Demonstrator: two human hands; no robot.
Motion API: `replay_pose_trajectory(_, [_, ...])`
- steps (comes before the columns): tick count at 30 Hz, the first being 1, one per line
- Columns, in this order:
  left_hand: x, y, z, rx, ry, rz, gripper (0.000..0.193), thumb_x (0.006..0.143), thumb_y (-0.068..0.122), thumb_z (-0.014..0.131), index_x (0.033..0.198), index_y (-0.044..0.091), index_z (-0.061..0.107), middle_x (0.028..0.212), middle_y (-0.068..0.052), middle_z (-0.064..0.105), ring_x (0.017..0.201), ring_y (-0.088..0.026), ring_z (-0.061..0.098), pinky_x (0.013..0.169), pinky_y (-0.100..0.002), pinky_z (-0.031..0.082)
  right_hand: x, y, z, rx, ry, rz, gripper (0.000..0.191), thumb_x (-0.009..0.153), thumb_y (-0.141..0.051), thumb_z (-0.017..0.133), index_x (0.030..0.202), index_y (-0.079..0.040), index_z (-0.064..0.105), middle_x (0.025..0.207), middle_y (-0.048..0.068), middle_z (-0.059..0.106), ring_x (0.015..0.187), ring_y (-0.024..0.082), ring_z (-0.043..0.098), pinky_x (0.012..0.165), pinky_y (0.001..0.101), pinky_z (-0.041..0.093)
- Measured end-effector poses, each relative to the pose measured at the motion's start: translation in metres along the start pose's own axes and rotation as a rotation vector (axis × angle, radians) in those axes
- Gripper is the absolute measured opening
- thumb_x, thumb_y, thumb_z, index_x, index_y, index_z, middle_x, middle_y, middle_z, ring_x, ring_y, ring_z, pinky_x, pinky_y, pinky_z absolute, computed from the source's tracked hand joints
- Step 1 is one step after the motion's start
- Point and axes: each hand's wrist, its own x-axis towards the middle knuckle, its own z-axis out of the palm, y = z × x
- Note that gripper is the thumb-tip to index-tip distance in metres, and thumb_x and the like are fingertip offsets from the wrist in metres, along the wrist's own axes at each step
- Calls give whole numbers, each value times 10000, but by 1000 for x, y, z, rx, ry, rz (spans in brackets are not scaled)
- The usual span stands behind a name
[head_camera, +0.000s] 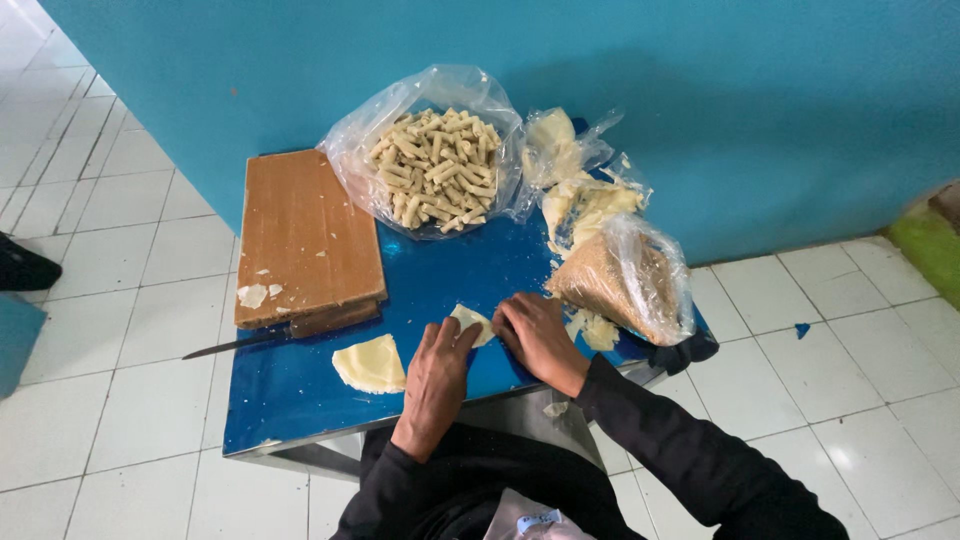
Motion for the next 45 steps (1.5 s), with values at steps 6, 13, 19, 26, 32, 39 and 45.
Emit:
replay_pose_trajectory(6, [1, 0, 0, -23, -14, -27, 440, 795, -61, 588, 1206, 61, 686, 1037, -130, 607, 956, -332, 579, 820, -432, 508, 4, 0, 6, 380, -21, 124, 106, 940, -115, 669, 942, -23, 616, 921, 103, 694, 850, 294, 689, 730, 409, 526])
replay_pose_trajectory(13, [-1, -10, 4, -187, 17, -61, 328, 853, -32, 619, 1178, -55, 580, 1104, -197, 590, 1011, -399, 561, 857, -469, 472, -6, 0, 13, 204, 46, -148, 156, 957, -73, 651, 1101, -56, 709, 1113, 99, 714, 1039, 291, 654, 888, 421, 468])
replay_pose_trajectory(19, [-2, -16, 3, -295, -21, -64, 315, 816, 0, 707, 1111, -42, 603, 1093, -191, 569, 1033, -399, 548, 884, -466, 462, -3, 11, 13, -112, 26, -414, 222, 938, -87, 627, 1152, -53, 674, 1201, 95, 661, 1148, 253, 597, 990, 429, 417])
replay_pose_trajectory(26, [3, -19, 6, -229, 28, -72, 135, 885, 50, 653, 1012, 7, 667, 1015, -144, 595, 989, -355, 558, 864, -450, 463, 15, 14, 19, 180, -130, -76, 96, 980, -148, 670, 1021, -62, 656, 976, 87, 653, 974, 280, 601, 871, 438, 421])
replay_pose_trajectory(32, [14, -35, 15, -192, 78, -14, 132, 913, 38, 564, 973, 20, 680, 973, -130, 614, 934, -354, 571, 818, -462, 445, 23, 5, 21, 313, -16, -15, 101, 926, -103, 676, 956, -32, 611, 975, 89, 653, 973, 291, 602, 836, 415, 475])
replay_pose_trajectory(39, [16, -34, 13, -290, 65, -61, 114, 897, -6, 578, 974, -16, 662, 1010, -170, 604, 936, -385, 593, 800, -474, 479, 9, 7, 21, 23, -18, -296, 158, 947, -112, 655, 1087, -51, 694, 1056, 104, 626, 1009, 294, 570, 869, 440, 434])
replay_pose_trajectory(45, [9, -23, 0, -400, 28, -81, 176, 795, -7, 648, 963, -57, 633, 1084, -210, 532, 975, -427, 604, 764, -482, 478, 13, 13, 26, 2, -10, -375, 178, 957, -132, 657, 1108, -44, 688, 1079, 107, 630, 1019, 302, 574, 890, 430, 449])
